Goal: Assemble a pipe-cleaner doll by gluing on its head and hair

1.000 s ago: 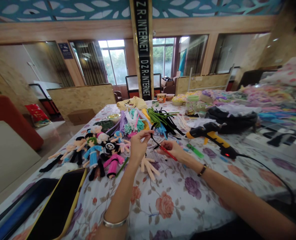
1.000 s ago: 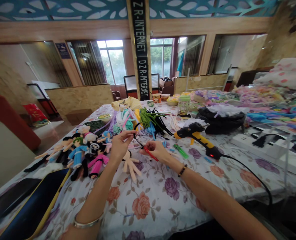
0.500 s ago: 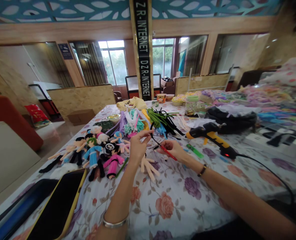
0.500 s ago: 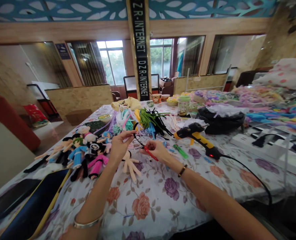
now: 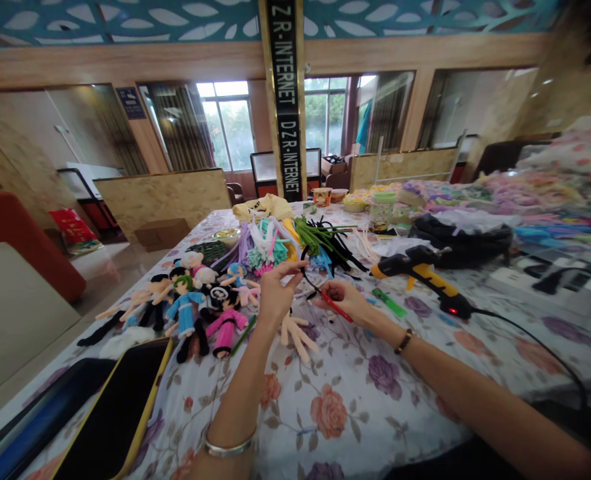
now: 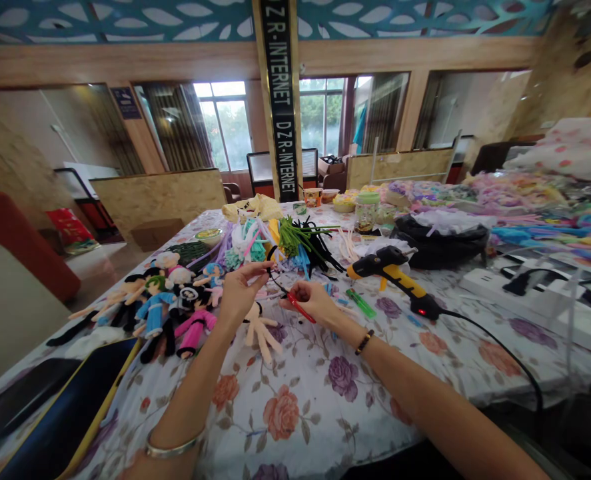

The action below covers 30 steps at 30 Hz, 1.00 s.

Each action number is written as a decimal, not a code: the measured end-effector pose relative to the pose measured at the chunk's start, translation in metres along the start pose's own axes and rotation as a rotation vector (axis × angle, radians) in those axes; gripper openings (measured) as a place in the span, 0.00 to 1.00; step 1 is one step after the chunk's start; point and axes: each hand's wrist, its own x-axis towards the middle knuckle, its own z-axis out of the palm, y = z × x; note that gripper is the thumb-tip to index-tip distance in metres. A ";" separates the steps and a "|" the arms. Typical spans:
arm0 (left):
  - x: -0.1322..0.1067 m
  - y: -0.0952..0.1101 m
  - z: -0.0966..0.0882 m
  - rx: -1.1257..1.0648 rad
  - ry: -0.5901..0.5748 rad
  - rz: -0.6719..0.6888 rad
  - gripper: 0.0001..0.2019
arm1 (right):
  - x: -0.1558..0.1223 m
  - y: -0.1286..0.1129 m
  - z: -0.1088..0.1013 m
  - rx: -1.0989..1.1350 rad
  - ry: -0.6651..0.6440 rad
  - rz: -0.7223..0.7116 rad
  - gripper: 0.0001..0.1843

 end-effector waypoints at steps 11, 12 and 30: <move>0.000 0.003 0.001 0.015 0.005 -0.020 0.12 | 0.000 -0.004 0.001 0.034 -0.003 0.013 0.25; 0.000 0.003 0.001 0.020 0.003 -0.019 0.12 | 0.000 -0.005 0.001 0.030 0.001 0.009 0.24; -0.001 0.000 0.001 -0.001 -0.004 -0.001 0.12 | -0.003 -0.009 0.000 -0.070 0.022 -0.044 0.24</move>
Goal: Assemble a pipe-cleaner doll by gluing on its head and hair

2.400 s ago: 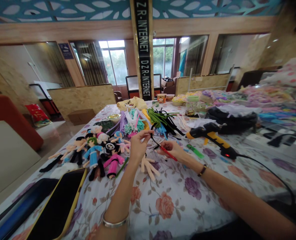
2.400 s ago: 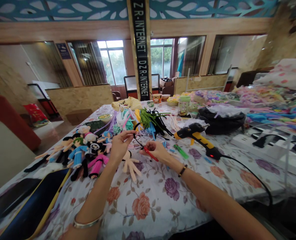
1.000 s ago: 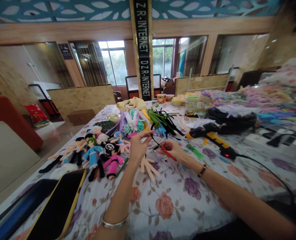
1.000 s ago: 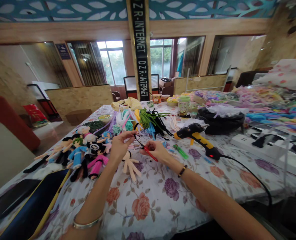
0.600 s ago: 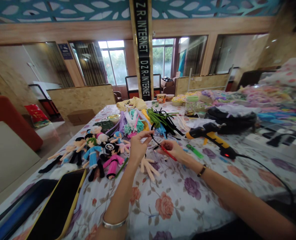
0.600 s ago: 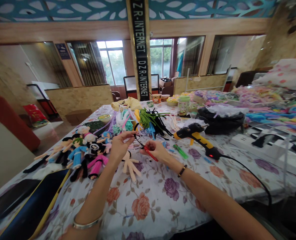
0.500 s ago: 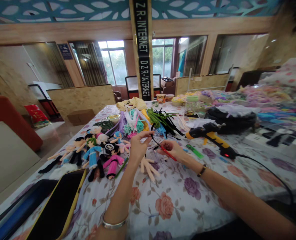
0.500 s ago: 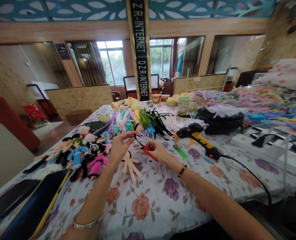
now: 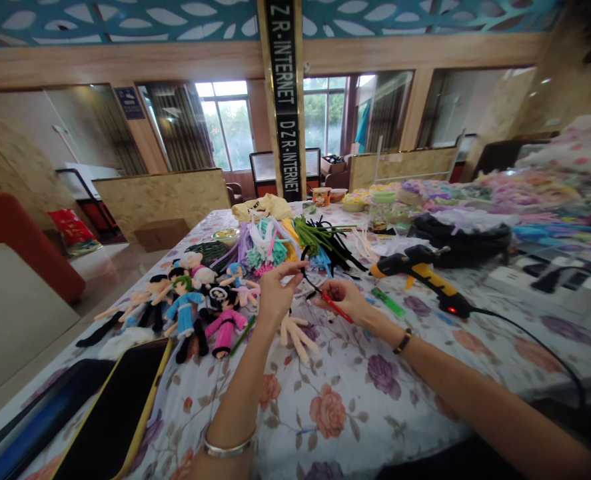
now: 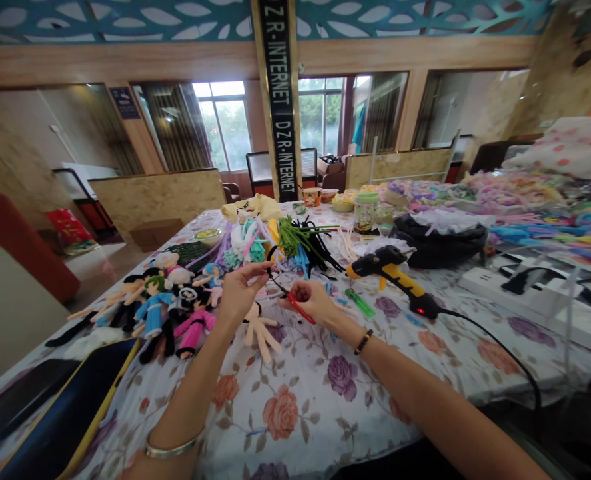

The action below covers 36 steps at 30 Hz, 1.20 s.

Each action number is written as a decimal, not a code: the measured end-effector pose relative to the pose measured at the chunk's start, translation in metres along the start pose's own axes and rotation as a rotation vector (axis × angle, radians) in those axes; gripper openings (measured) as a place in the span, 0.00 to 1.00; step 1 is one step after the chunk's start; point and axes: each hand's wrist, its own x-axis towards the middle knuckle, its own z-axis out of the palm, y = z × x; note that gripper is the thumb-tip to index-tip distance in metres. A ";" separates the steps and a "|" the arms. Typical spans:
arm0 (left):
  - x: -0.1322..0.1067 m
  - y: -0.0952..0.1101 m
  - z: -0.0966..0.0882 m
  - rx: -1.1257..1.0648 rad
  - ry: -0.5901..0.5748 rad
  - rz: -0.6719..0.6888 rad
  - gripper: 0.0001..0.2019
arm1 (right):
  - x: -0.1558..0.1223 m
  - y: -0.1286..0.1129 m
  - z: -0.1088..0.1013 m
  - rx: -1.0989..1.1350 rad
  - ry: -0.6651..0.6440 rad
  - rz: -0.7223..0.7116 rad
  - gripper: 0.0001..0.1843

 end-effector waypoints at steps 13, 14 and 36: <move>-0.001 0.005 0.002 0.015 0.005 0.004 0.12 | 0.001 0.005 0.001 -0.071 0.050 -0.054 0.24; -0.002 0.005 0.002 0.013 0.007 0.004 0.12 | 0.001 0.006 0.002 -0.070 0.050 -0.050 0.24; -0.002 0.004 0.001 0.025 0.009 -0.023 0.13 | -0.001 0.006 0.000 -0.076 0.022 -0.051 0.23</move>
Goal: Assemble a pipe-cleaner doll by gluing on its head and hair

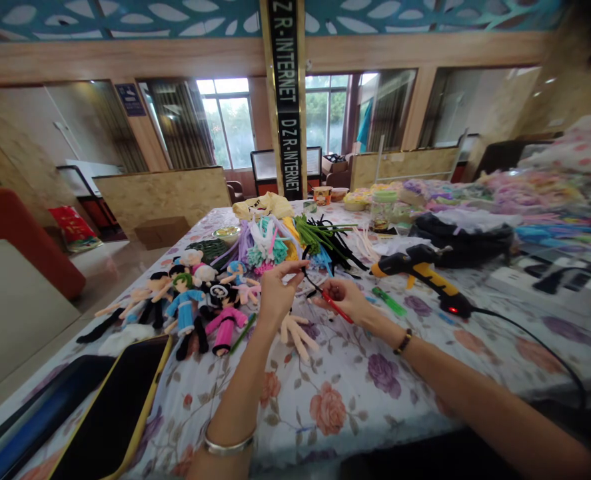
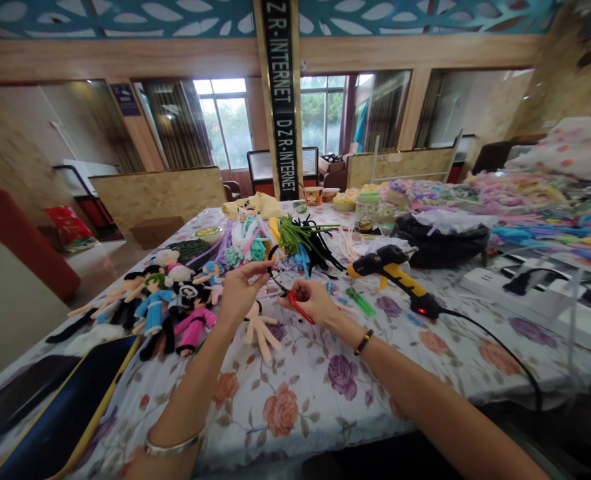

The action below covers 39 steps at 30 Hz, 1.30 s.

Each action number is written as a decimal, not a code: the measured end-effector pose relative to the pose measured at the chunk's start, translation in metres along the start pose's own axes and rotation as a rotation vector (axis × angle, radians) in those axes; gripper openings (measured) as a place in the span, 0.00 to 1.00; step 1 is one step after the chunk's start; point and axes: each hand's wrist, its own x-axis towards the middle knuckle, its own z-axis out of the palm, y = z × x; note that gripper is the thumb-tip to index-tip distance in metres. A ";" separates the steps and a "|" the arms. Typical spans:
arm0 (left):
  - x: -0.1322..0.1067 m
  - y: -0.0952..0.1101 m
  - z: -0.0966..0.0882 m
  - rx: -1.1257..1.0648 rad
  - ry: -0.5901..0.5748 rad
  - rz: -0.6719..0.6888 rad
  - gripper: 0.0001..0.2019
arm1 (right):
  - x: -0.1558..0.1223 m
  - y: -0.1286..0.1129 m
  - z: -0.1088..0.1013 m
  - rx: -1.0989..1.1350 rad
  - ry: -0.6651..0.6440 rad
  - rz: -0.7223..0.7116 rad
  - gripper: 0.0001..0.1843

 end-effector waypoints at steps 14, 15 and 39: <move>0.000 0.004 -0.001 0.006 -0.008 0.024 0.13 | -0.001 -0.004 0.001 0.011 -0.006 0.002 0.22; 0.000 0.004 -0.001 0.005 -0.007 0.019 0.13 | -0.001 -0.004 0.001 0.015 -0.009 0.001 0.22; -0.001 0.000 0.000 0.019 -0.001 0.022 0.13 | -0.001 0.001 0.000 0.064 -0.033 0.000 0.25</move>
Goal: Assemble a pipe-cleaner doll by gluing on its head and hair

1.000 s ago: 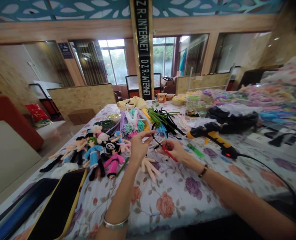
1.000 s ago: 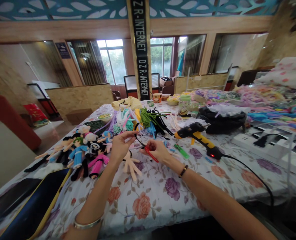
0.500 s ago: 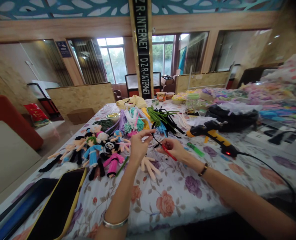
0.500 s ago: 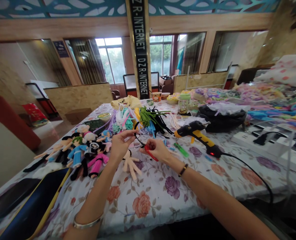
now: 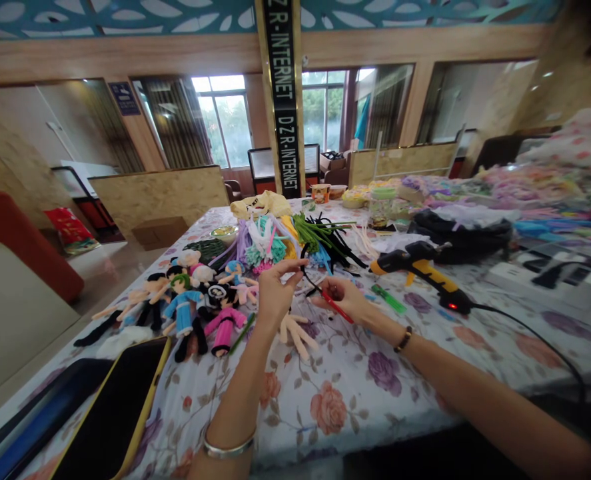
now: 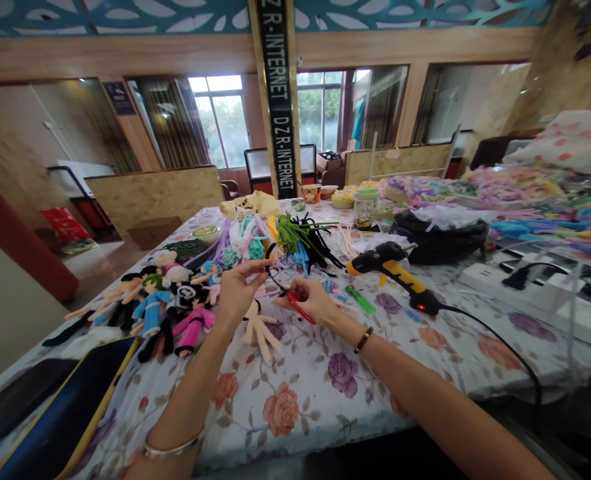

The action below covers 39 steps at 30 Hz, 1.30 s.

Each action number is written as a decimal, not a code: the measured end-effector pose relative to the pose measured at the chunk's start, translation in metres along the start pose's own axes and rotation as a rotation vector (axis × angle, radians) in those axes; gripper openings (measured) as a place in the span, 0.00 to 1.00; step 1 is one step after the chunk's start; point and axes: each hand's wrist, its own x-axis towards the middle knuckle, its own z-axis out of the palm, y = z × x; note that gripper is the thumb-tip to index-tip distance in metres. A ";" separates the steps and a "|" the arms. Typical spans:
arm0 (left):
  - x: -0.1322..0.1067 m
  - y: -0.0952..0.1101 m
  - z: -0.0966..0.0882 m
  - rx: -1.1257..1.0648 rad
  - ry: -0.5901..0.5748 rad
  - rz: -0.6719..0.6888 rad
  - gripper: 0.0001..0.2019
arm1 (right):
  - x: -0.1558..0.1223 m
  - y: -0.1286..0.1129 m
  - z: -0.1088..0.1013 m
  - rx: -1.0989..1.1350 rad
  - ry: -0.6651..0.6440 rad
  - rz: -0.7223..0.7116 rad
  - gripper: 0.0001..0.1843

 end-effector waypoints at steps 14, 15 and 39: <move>-0.001 0.006 0.000 -0.021 -0.006 -0.013 0.12 | -0.002 -0.004 0.001 -0.062 0.000 -0.003 0.23; -0.001 0.007 0.000 -0.021 -0.006 -0.010 0.12 | -0.002 -0.004 0.001 -0.060 -0.006 -0.001 0.22; -0.002 0.011 0.001 -0.028 -0.013 -0.012 0.12 | -0.003 -0.004 0.003 -0.057 0.013 -0.003 0.23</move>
